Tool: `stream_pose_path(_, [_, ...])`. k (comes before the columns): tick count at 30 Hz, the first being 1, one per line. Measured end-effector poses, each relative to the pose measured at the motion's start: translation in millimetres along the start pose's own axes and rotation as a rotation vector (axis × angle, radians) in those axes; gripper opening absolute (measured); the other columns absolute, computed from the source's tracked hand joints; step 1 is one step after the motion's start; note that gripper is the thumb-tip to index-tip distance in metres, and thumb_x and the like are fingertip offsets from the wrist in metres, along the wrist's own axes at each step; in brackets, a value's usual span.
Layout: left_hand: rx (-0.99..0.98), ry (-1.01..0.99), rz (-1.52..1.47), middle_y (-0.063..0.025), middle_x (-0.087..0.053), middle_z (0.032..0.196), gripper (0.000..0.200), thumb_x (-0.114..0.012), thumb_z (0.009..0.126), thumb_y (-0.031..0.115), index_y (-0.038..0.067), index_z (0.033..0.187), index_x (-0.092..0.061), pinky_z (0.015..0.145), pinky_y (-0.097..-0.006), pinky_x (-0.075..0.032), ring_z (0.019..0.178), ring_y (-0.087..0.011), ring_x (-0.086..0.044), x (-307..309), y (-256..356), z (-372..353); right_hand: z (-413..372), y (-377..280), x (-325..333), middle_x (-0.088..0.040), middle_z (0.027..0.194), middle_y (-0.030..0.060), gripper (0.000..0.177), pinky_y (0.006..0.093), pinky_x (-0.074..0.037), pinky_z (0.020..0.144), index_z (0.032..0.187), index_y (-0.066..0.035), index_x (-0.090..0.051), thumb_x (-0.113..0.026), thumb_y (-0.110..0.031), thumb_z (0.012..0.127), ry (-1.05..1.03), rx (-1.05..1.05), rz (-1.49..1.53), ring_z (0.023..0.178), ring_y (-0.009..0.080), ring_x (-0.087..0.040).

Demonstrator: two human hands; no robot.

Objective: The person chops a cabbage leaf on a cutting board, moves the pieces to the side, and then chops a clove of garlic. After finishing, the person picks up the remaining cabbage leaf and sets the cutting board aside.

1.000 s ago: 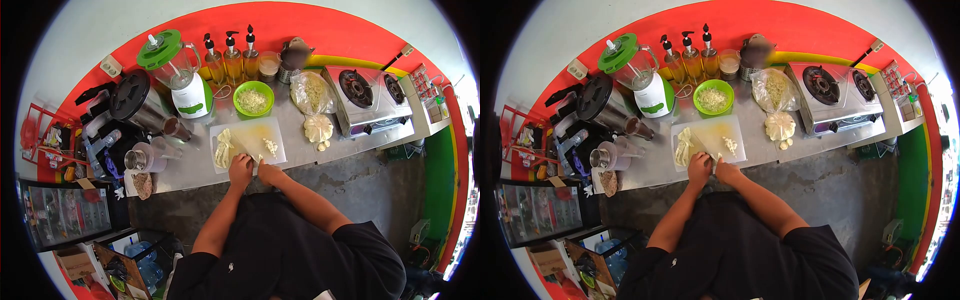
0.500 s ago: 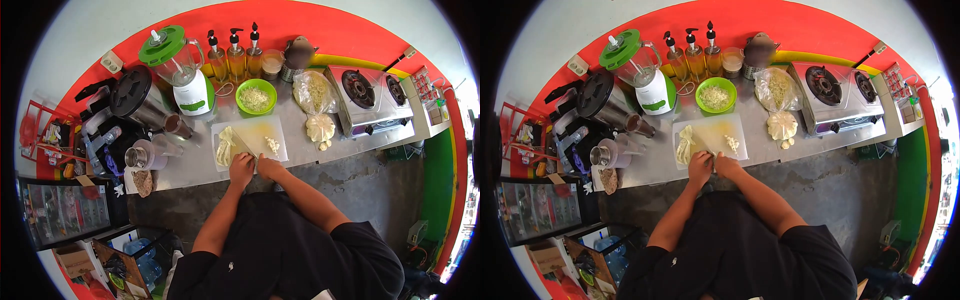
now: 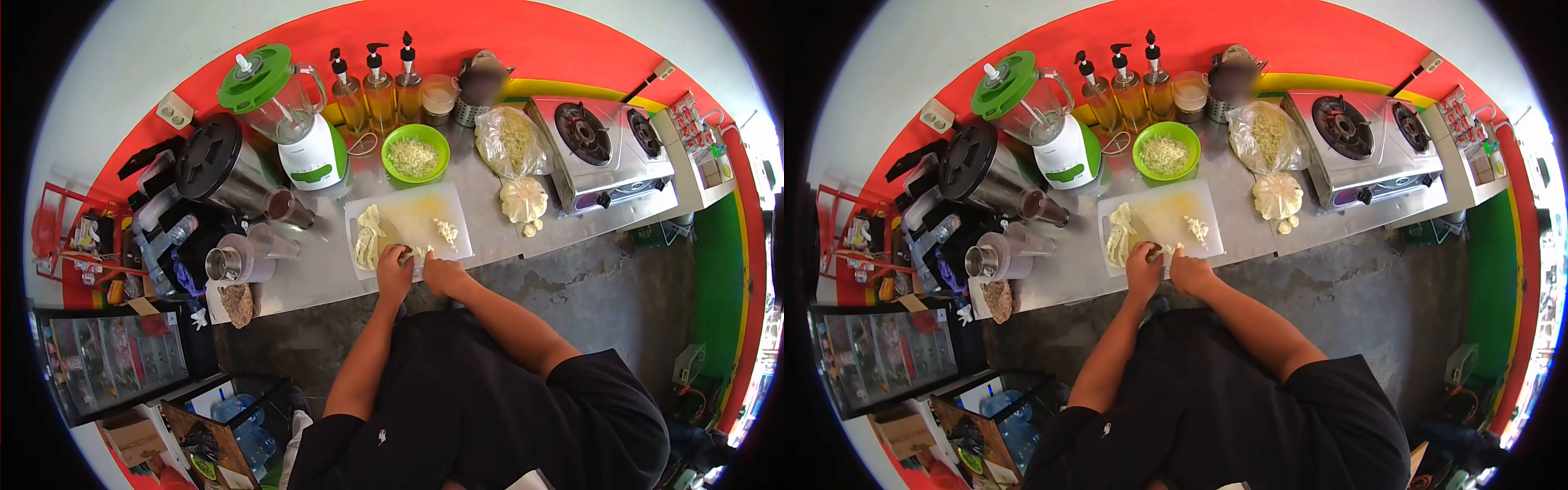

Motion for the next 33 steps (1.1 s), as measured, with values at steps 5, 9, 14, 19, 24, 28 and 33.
stream_pose_path(5, [-0.047, 0.005, 0.041, -0.0141, -0.065, 0.098, 0.015, -0.071, 0.078, 0.001, -0.001, 0.093, -0.070, 0.078, -0.0358, -0.053, 0.088, -0.0294, -0.067, 2, 1, -2, 2, -4, 5, -0.069, 0.113, 0.0267, 0.055, 0.0450, -0.054, 0.090, 0.130, 0.008, -0.039, -0.065, -0.008, 0.085, 0.025, 0.000, 0.034, 0.108, 0.0376, -0.069])
stream_pose_path(9, [-0.106, 0.017, 0.048, -0.0137, -0.064, 0.096, 0.012, -0.069, 0.080, 0.000, -0.002, 0.091, -0.070, 0.076, -0.0364, -0.053, 0.085, -0.0310, -0.066, 0, -2, -5, 9, -2, 2, -0.070, 0.112, 0.0247, 0.054, 0.0447, -0.055, 0.089, 0.128, 0.007, -0.041, -0.067, -0.012, 0.085, 0.057, -0.013, 0.059, 0.106, 0.0364, -0.070])
stream_pose_path(14, [-0.111, 0.057, 0.046, -0.0120, -0.064, 0.096, 0.012, -0.067, 0.081, -0.001, 0.000, 0.093, -0.071, 0.081, -0.0383, -0.051, 0.091, -0.0316, -0.063, -1, -4, -10, 2, -1, -14, -0.071, 0.108, 0.0243, 0.052, 0.0448, -0.055, 0.087, 0.126, 0.007, -0.042, -0.067, -0.012, 0.084, 0.085, -0.006, -0.009, 0.104, 0.0352, -0.071])
stream_pose_path(19, [-0.152, 0.085, 0.180, -0.0093, -0.062, 0.098, 0.015, -0.068, 0.080, -0.001, 0.004, 0.094, -0.072, 0.089, -0.0406, -0.046, 0.100, -0.0318, -0.055, -1, 3, -12, 11, -2, -2, -0.071, 0.107, 0.0235, 0.051, 0.0453, -0.055, 0.088, 0.125, 0.006, -0.042, -0.067, -0.012, 0.084, 0.073, 0.011, 0.031, 0.103, 0.0348, -0.071])
stream_pose_path(24, [-0.166, 0.124, 0.190, -0.0092, -0.062, 0.096, 0.015, -0.068, 0.080, 0.000, 0.005, 0.093, -0.071, 0.086, -0.0414, -0.046, 0.098, -0.0325, -0.055, -1, -1, -13, -4, -6, -18, -0.071, 0.107, 0.0241, 0.043, 0.0455, -0.055, 0.088, 0.121, 0.004, -0.044, -0.064, -0.011, 0.086, 0.090, -0.037, 0.022, 0.103, 0.0369, -0.071])
stream_pose_path(28, [-0.154, 0.153, 0.169, -0.0097, -0.062, 0.094, 0.015, -0.069, 0.079, 0.000, 0.005, 0.093, -0.070, 0.085, -0.0423, -0.045, 0.097, -0.0333, -0.055, -1, -3, -14, 1, -5, -7, -0.069, 0.110, 0.0278, 0.035, 0.0482, -0.054, 0.091, 0.118, 0.004, -0.044, -0.058, -0.011, 0.090, 0.137, 0.018, 0.077, 0.105, 0.0409, -0.069])
stream_pose_path(33, [-0.142, 0.173, 0.189, -0.0098, -0.062, 0.094, 0.015, -0.070, 0.079, 0.001, 0.006, 0.093, -0.069, 0.085, -0.0424, -0.045, 0.095, -0.0335, -0.055, 1, -3, -15, -6, -8, -9, -0.070, 0.109, 0.0270, 0.040, 0.0458, -0.057, 0.086, 0.122, 0.005, -0.044, -0.060, -0.012, 0.089, 0.140, 0.009, 0.006, 0.101, 0.0394, -0.071])
Point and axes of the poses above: each hand's wrist, its own z-axis towards the middle knuckle, its own x-axis out of the back of the hand, y = z × x, the point moved 1 cm from there along z, towards the middle knuckle
